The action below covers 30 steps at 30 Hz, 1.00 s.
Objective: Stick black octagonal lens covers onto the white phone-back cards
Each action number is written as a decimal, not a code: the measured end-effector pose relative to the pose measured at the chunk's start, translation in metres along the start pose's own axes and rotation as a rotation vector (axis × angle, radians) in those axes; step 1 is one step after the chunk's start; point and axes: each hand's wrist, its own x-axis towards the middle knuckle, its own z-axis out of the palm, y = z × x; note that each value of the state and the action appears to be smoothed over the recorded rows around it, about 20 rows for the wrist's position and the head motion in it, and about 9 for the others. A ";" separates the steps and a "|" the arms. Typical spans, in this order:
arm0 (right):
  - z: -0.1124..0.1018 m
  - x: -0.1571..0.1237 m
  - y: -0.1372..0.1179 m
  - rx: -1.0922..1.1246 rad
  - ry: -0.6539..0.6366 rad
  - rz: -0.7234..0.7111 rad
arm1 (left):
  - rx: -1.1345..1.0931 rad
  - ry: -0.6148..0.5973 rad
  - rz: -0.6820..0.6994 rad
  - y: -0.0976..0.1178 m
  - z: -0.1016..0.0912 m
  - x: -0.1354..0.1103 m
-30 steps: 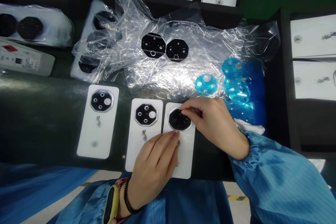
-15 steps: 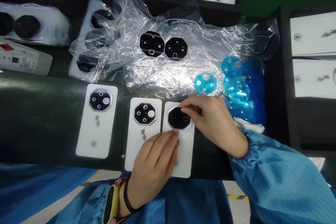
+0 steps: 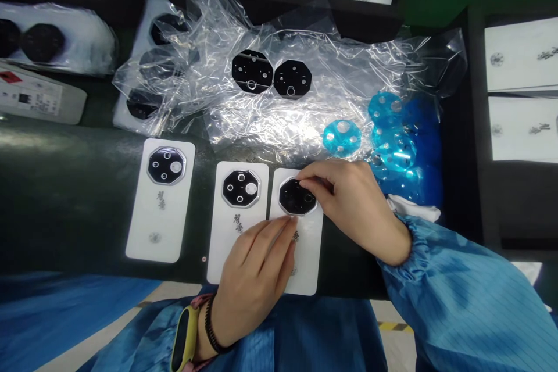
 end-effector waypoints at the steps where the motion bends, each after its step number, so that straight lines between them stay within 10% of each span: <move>1: 0.000 0.000 0.000 0.000 -0.002 -0.003 | 0.001 0.001 0.001 0.000 0.000 0.000; 30: 0.002 -0.007 0.001 -0.124 0.045 -0.112 | 0.126 -0.025 0.063 0.003 -0.002 0.000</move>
